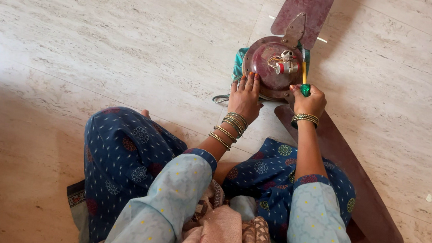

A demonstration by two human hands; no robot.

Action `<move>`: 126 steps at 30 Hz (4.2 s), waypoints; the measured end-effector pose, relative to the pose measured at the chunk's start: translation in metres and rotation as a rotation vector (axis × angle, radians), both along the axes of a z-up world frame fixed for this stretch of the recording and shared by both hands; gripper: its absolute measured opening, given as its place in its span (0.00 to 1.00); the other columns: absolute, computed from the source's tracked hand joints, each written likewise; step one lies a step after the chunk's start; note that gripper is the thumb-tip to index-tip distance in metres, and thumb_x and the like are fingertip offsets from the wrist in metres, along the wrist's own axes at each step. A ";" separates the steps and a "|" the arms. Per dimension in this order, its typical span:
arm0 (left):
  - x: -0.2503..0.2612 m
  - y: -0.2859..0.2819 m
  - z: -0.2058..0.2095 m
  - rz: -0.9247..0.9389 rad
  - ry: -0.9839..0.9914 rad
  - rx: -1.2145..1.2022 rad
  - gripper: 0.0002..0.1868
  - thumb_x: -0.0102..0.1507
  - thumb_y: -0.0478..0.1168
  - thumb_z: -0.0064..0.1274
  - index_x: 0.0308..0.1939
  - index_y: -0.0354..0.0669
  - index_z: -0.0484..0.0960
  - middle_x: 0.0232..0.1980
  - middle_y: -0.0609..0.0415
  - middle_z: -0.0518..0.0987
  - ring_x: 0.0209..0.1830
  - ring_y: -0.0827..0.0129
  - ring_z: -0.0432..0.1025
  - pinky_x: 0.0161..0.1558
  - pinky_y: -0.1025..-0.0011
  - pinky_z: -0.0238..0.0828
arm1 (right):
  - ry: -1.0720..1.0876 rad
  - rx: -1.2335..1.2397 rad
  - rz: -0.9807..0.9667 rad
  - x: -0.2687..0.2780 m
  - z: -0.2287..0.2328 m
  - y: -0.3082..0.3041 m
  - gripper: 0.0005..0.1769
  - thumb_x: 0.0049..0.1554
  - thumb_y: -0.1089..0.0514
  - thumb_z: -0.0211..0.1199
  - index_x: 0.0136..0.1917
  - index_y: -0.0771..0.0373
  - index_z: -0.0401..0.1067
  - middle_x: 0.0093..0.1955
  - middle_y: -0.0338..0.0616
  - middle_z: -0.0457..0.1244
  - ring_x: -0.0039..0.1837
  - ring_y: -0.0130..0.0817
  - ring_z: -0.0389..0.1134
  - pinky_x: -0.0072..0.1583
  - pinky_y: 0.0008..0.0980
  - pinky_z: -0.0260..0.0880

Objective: The person sits on the floor and uses a screwdriver to work on the central hub of a ceiling fan. They repeatedly tighten and loosen screws on the fan's motor housing while adjusting the fan blades.

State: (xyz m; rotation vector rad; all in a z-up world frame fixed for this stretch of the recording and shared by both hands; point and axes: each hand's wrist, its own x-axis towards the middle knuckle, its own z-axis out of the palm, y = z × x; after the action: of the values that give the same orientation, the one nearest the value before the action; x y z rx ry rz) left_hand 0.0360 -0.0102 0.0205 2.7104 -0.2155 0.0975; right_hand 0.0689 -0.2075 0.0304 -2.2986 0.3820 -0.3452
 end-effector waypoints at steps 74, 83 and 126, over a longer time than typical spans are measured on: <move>-0.079 -0.035 0.011 -0.309 -0.167 -0.044 0.43 0.61 0.59 0.58 0.74 0.45 0.60 0.79 0.34 0.52 0.79 0.41 0.48 0.70 0.42 0.48 | -0.202 1.227 -0.431 -0.018 0.053 -0.082 0.13 0.58 0.53 0.70 0.52 0.55 0.70 0.36 0.37 0.62 0.28 0.24 0.59 0.29 0.25 0.58; -0.061 -0.016 -0.030 -0.223 0.462 0.120 0.80 0.45 0.78 0.64 0.81 0.49 0.27 0.81 0.26 0.21 0.80 0.29 0.14 0.72 0.29 0.14 | -0.086 0.921 -0.357 0.023 0.037 -0.082 0.05 0.56 0.60 0.68 0.45 0.63 0.77 0.40 0.40 0.73 0.26 0.23 0.57 0.28 0.24 0.57; -0.046 -0.018 -0.006 -0.336 0.733 0.226 0.82 0.45 0.77 0.65 0.82 0.56 0.20 0.79 0.22 0.15 0.77 0.22 0.08 0.66 0.20 0.10 | 0.142 -0.483 0.139 0.245 -0.058 -0.151 0.13 0.55 0.58 0.64 0.54 0.60 0.75 0.58 0.54 0.68 0.58 0.55 0.70 0.60 0.49 0.71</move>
State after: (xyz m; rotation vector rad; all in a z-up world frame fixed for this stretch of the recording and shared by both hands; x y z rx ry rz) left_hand -0.0104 -0.0278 0.0143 2.6716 -0.4657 -1.0448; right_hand 0.3137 -0.3581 -0.0280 -2.8155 0.2213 -0.2206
